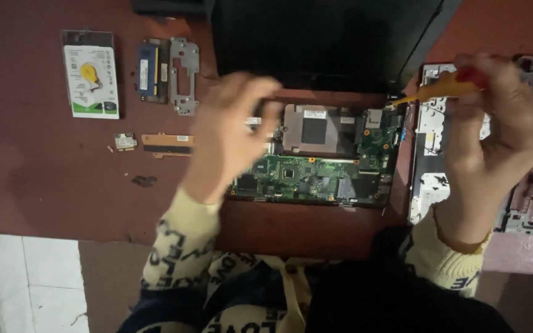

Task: The person uses a yellow screwdriver to remove screws from the internal components of a disassembled laptop. They carefully place the removed screws on the table next to other laptop parts, including a hard drive and a RAM stick.

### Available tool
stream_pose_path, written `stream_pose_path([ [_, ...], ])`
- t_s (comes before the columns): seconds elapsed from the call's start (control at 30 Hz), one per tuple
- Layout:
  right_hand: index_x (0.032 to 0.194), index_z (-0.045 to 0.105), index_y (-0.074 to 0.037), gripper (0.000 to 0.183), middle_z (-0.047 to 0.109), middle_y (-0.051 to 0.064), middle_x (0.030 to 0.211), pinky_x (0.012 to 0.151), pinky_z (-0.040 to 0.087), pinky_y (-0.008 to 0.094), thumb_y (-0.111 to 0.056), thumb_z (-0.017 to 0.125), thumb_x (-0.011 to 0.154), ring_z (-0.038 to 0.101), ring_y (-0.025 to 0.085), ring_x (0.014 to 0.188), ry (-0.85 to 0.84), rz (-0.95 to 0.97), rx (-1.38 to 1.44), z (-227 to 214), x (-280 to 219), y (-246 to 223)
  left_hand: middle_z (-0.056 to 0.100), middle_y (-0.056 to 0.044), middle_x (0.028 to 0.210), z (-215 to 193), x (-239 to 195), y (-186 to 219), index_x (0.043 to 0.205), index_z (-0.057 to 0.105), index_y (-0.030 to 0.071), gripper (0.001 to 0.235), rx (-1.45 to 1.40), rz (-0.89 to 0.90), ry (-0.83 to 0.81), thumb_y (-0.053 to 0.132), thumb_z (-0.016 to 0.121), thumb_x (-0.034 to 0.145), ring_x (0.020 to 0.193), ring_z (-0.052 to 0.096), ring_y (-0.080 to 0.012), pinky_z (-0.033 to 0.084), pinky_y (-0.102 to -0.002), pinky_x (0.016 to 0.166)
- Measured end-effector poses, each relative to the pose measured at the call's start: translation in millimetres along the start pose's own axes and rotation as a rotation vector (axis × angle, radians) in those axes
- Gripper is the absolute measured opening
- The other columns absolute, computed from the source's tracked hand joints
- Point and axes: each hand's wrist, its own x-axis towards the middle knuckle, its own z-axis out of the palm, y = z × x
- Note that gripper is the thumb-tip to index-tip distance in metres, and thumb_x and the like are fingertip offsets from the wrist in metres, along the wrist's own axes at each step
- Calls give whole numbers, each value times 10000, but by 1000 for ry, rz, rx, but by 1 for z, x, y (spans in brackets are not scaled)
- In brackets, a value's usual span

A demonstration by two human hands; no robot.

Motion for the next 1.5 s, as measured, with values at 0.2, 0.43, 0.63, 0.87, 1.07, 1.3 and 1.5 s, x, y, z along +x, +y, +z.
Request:
stream_pose_path([
  [0.2, 1252, 615, 183, 195, 706, 334, 1108, 848, 612, 459, 84, 509, 1122, 727, 413, 965, -32, -89, -172, -6, 1, 5, 606, -97, 1200, 43, 63, 52, 1206, 493, 92, 347, -333, 245, -174, 296, 651, 973, 1120, 626, -284, 526, -421, 943],
  [0.43, 1156, 708, 41, 226, 645, 177, 1022, 727, 436, 365, -100, 781, 996, 528, 273, 885, 52, 65, -306, 2, -1, -2, 651, -17, 1068, 98, 77, 67, 1351, 343, 238, 683, -640, 163, -228, 193, 816, 860, 955, 710, -179, 569, -344, 901],
  [0.63, 1064, 664, 42, 245, 573, 136, 918, 730, 478, 350, -174, 751, 987, 503, 241, 809, 154, 124, -281, 14, 5, -11, 632, -73, 891, 113, 74, 71, 974, 438, 77, 381, -536, 137, -30, 218, 746, 802, 828, 661, -293, 501, -405, 673],
  [0.87, 1047, 665, -7, 230, 564, 127, 909, 731, 474, 382, -157, 772, 909, 574, 290, 780, 280, 223, -269, 25, 9, -12, 623, -26, 738, 122, 78, 67, 832, 534, 119, 228, -619, 175, 57, 251, 715, 793, 722, 650, -277, 505, -387, 663],
  [1.07, 1067, 684, 16, 239, 569, 151, 874, 682, 510, 413, -137, 803, 928, 614, 346, 738, 300, 116, -250, 29, 2, -2, 610, -54, 690, 133, 76, 63, 930, 591, 131, 276, -527, 180, 157, 185, 737, 701, 708, 656, -316, 538, -435, 633],
  [1.3, 1132, 656, 73, 271, 589, 186, 905, 697, 526, 434, -104, 775, 963, 643, 379, 794, 295, 106, -146, 28, 0, 4, 566, -54, 638, 129, 82, 65, 773, 539, 141, 235, -681, 205, 172, 254, 737, 714, 718, 630, -350, 515, -448, 676],
  [1.5, 1211, 713, 88, 291, 725, 195, 1157, 914, 468, 389, -159, 693, 1059, 662, 302, 972, -110, 154, -540, -35, -17, -8, 682, -18, 838, 135, 72, 79, 893, 615, 126, 335, -854, 95, -57, 454, 622, 828, 743, 685, -187, 501, -335, 671],
])
